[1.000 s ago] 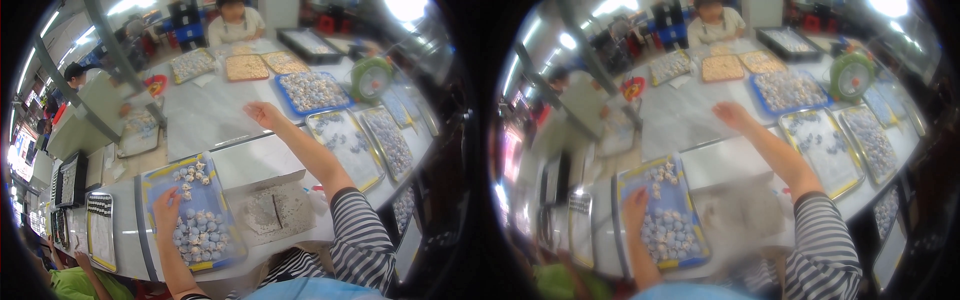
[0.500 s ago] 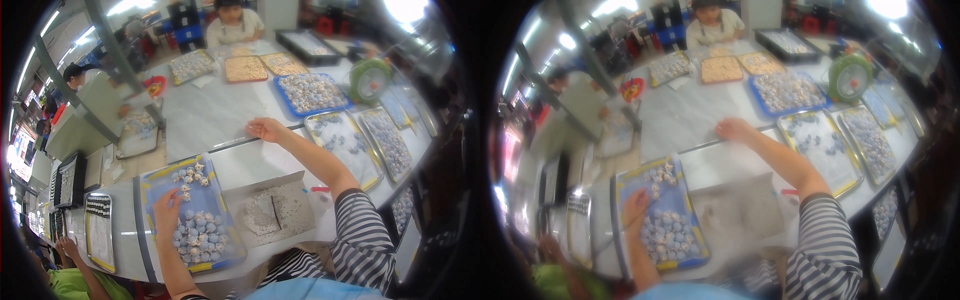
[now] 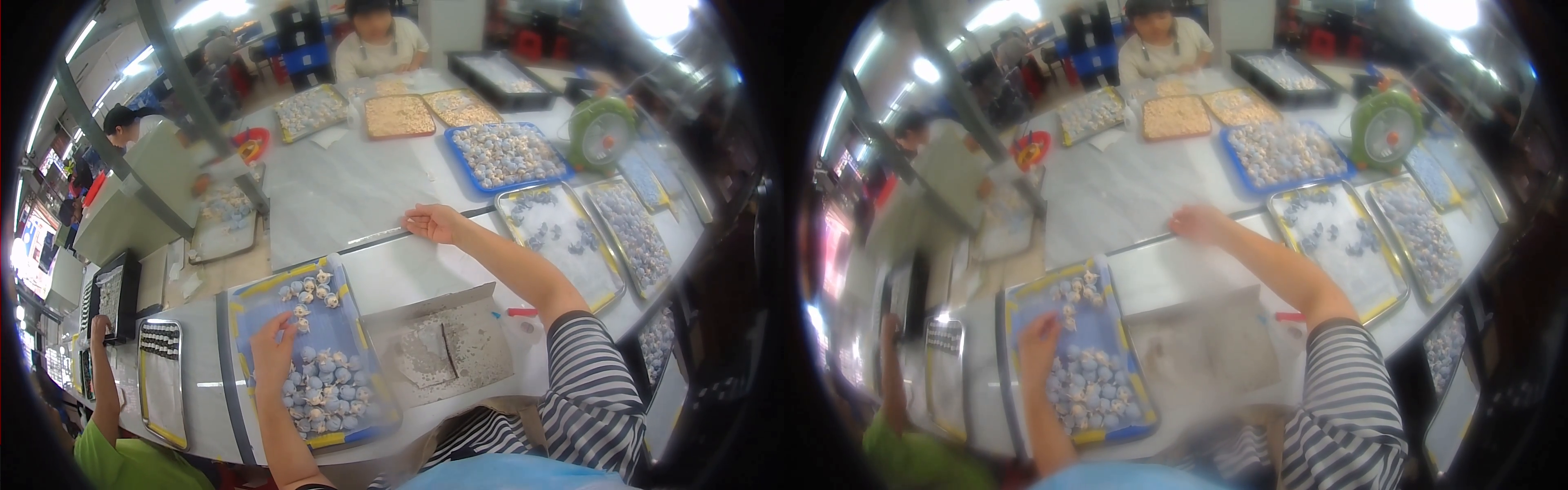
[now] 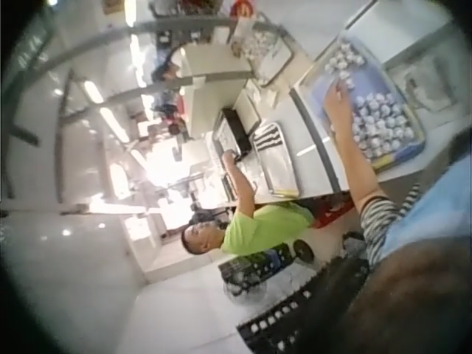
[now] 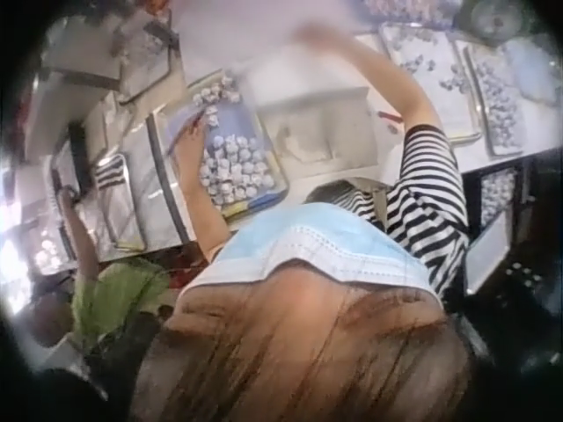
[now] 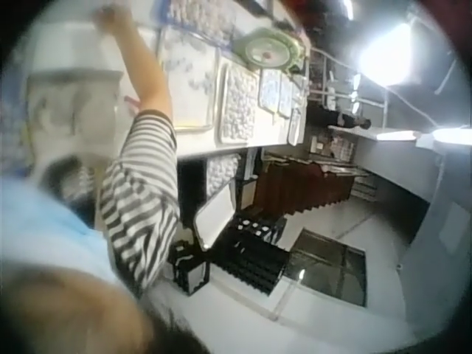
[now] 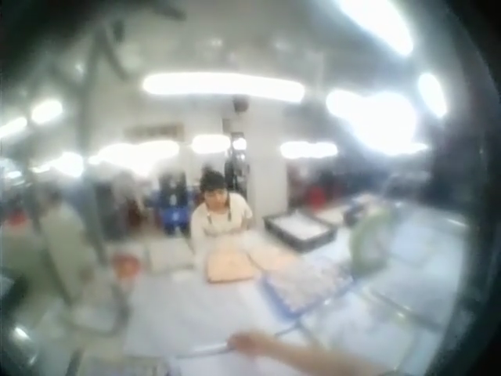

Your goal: The person applies adhesive to small craft figurines using a squeeze bottle, presses the parts together by hand, and places the items onto a tray.

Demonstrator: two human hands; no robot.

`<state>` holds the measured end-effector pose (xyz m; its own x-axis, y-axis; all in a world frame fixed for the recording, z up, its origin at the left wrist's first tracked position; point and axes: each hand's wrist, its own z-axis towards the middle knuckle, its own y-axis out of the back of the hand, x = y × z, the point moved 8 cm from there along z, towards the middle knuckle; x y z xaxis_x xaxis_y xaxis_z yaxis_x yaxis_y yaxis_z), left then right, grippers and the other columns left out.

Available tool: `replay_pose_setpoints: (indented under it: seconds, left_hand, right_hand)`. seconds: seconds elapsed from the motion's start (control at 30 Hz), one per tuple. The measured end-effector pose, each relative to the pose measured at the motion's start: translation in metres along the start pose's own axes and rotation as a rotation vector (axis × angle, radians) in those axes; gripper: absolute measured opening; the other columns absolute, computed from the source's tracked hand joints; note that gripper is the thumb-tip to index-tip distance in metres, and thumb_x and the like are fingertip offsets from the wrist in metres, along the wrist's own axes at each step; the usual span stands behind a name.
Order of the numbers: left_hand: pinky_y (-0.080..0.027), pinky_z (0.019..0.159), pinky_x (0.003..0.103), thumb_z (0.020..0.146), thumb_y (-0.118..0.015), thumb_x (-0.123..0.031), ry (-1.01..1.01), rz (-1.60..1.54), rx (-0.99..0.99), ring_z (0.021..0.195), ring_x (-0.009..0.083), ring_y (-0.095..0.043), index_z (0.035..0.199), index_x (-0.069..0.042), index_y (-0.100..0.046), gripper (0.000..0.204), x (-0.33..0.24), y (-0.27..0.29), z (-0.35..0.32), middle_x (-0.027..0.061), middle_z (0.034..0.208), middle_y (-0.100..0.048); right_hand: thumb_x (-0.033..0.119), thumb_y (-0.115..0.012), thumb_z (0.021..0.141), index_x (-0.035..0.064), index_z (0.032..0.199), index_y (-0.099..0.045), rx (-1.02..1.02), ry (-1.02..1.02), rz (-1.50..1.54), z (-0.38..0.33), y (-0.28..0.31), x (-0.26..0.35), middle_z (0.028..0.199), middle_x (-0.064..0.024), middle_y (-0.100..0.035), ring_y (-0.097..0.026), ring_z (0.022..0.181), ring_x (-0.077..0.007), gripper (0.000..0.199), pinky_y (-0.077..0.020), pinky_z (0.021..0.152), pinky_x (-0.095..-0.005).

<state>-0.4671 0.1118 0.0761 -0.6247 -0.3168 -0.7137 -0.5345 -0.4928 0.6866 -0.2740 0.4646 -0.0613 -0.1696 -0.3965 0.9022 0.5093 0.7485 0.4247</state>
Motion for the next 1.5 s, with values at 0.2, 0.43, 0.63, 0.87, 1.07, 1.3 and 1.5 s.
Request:
replay_pose_setpoints:
  seconds: [0.2, 0.43, 0.63, 0.87, 1.07, 1.3, 1.5]
  left_hand:
    - [-0.045, 0.074, 0.030, 0.075, -0.059, -0.008, 0.004, 0.000, 0.014, 0.080, 0.0222, -0.060, 0.100, -0.001, -0.061, 0.026, -0.001, -0.003, 0.002, 0.0145, 0.085, -0.063]
    - [-0.045, 0.074, 0.030, 0.075, -0.059, -0.009, 0.002, 0.012, 0.000, 0.079, 0.0230, -0.060, 0.100, -0.002, -0.061, 0.026, 0.000, -0.003, 0.002, 0.0143, 0.083, -0.063]
    - [-0.045, 0.074, 0.031, 0.075, -0.060, -0.009, -0.019, 0.042, 0.004, 0.078, 0.0239, -0.060, 0.100, -0.002, -0.061, 0.026, -0.001, -0.005, 0.004, 0.0145, 0.083, -0.063]
    - [-0.045, 0.074, 0.030, 0.075, -0.060, -0.009, 0.001, -0.004, 0.012, 0.078, 0.0234, -0.060, 0.100, -0.001, -0.061, 0.026, 0.005, -0.007, 0.006, 0.0146, 0.084, -0.063]
    - [-0.045, 0.074, 0.030, 0.075, -0.059, -0.009, -0.025, 0.039, 0.017, 0.078, 0.0233, -0.060, 0.099, -0.001, -0.061, 0.026, 0.001, -0.010, 0.011, 0.0149, 0.084, -0.063]
    - [-0.045, 0.073, 0.031, 0.075, -0.059, -0.008, -0.013, 0.040, 0.020, 0.078, 0.0244, -0.060, 0.099, -0.002, -0.061, 0.025, 0.003, -0.015, 0.017, 0.0155, 0.084, -0.063]
    - [-0.045, 0.073, 0.030, 0.075, -0.059, -0.007, 0.041, 0.015, 0.012, 0.077, 0.0251, -0.060, 0.098, -0.002, -0.062, 0.024, 0.010, -0.013, 0.016, 0.0152, 0.084, -0.063]
  right_hand:
    - [0.036, -0.041, 0.087, 0.0131, 0.099, -0.060, -0.043, 0.072, -0.001, -0.001, 0.006, -0.009, 0.098, -0.0120, -0.058, -0.055, 0.092, -0.0279, 0.032, -0.0433, 0.082, -0.0363]
    - [0.036, -0.041, 0.087, 0.0137, 0.100, -0.060, -0.034, 0.044, 0.034, -0.004, 0.004, -0.004, 0.099, -0.0127, -0.058, -0.055, 0.093, -0.0299, 0.032, -0.0431, 0.081, -0.0381]
    - [0.034, -0.040, 0.087, 0.0132, 0.101, -0.059, -0.022, 0.048, -0.029, -0.007, 0.005, 0.010, 0.099, -0.0121, -0.058, -0.054, 0.094, -0.0292, 0.032, -0.0423, 0.083, -0.0382]
    - [0.025, -0.038, 0.090, 0.0026, 0.103, -0.054, 0.019, 0.018, -0.038, -0.004, 0.003, 0.003, 0.104, -0.0159, -0.057, -0.054, 0.098, -0.0284, 0.030, -0.0458, 0.084, -0.0349]
    - [0.025, -0.037, 0.091, 0.0022, 0.102, -0.053, 0.062, 0.088, -0.109, 0.004, 0.017, -0.002, 0.107, -0.0162, -0.055, -0.054, 0.100, -0.0296, 0.030, -0.0460, 0.084, -0.0358]
    - [0.017, -0.039, 0.091, -0.0046, 0.095, -0.049, -0.570, -0.330, 1.333, 0.050, 0.090, 0.007, 0.096, -0.0190, -0.053, -0.054, 0.091, -0.0311, 0.024, -0.0476, 0.078, -0.0384]
    - [0.028, -0.043, 0.089, 0.0077, 0.082, -0.048, -0.258, 0.115, 1.067, 0.124, 0.121, 0.085, 0.079, -0.0094, -0.050, -0.050, 0.071, -0.0253, 0.022, -0.0440, 0.067, -0.0317]
